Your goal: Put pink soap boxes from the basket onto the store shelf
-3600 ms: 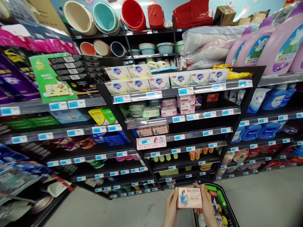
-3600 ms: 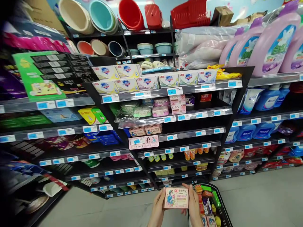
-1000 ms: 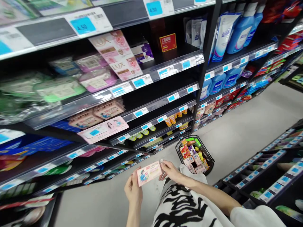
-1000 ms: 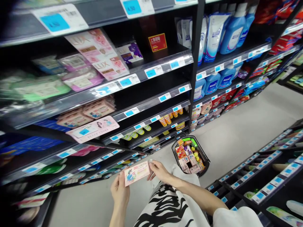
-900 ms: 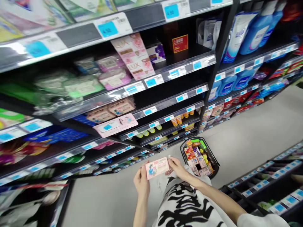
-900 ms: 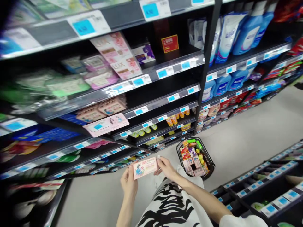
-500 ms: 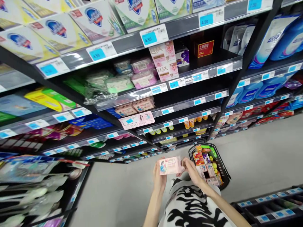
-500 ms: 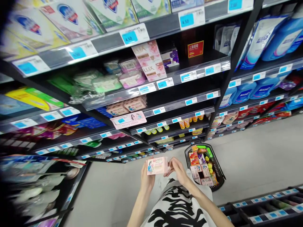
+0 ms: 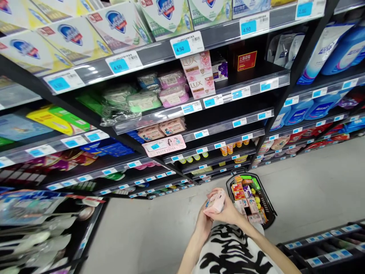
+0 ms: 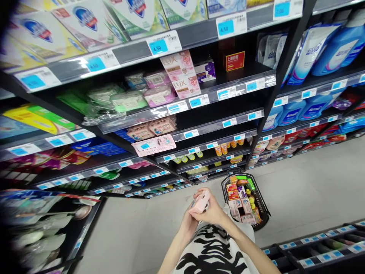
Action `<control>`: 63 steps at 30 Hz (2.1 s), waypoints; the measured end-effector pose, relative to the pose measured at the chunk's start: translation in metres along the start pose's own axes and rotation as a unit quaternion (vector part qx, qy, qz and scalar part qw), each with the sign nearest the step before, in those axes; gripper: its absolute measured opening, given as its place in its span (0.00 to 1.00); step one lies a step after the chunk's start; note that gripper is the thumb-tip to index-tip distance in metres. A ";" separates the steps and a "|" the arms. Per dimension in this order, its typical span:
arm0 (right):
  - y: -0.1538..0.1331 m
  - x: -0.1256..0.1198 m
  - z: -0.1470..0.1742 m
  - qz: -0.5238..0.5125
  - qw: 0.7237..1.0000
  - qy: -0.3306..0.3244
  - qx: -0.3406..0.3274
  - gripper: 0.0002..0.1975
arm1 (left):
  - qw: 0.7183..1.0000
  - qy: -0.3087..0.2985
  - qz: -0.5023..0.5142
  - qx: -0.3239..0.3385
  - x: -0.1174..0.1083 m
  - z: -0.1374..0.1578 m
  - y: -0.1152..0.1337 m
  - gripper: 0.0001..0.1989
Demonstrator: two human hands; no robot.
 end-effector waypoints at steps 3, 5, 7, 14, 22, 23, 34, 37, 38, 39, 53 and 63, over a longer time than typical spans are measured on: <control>-0.003 -0.002 0.000 0.097 0.993 -0.014 0.070 0.42 | 1.000 0.013 -0.017 0.002 0.000 0.008 0.005 0.21; -0.005 -0.008 0.002 0.195 0.972 -0.053 0.116 0.43 | 1.000 -0.014 0.011 -0.014 -0.001 0.011 0.008 0.24; -0.004 -0.013 0.005 0.286 0.941 -0.101 0.147 0.43 | 0.993 -0.069 0.071 -0.057 -0.001 0.012 0.007 0.30; -0.003 -0.015 0.007 0.382 0.885 -0.156 0.215 0.47 | 0.990 -0.096 0.063 -0.085 0.000 0.013 -0.015 0.29; 0.008 -0.036 0.014 0.358 0.902 -0.169 0.171 0.54 | 0.995 -0.037 0.082 -0.040 -0.002 0.005 -0.021 0.27; 0.012 -0.039 0.017 0.351 0.908 -0.160 0.163 0.53 | 0.995 -0.038 0.084 -0.026 -0.001 0.004 -0.021 0.29; 0.019 -0.040 0.011 0.322 0.924 -0.144 0.149 0.48 | 0.997 -0.031 0.074 0.015 0.005 0.006 -0.009 0.37; 0.017 -0.040 0.009 0.324 0.922 -0.155 0.146 0.49 | 0.997 -0.021 0.069 0.017 0.001 0.005 -0.009 0.36; 0.017 -0.040 0.009 0.323 0.922 -0.156 0.145 0.50 | 0.998 -0.018 0.066 0.019 0.000 0.004 -0.009 0.36; 0.018 -0.041 0.009 0.322 0.923 -0.154 0.144 0.50 | 0.998 -0.017 0.061 0.019 -0.001 0.003 -0.010 0.35; 0.021 -0.041 0.012 0.294 0.934 -0.135 0.150 0.48 | 0.998 -0.026 0.044 0.028 0.009 0.007 -0.006 0.42; 0.013 -0.015 0.001 0.381 0.905 -0.137 0.132 0.36 | 0.999 -0.001 0.029 0.040 -0.011 0.013 0.004 0.33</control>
Point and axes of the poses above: each hand's wrist, its own z-axis away from the middle knuckle, its own x-axis out of the palm, y = z × x, the point moved 1 cm from there along -z, towards the middle knuckle, and after that the axes turned 14 degrees about -y, right-handed, at the moved point
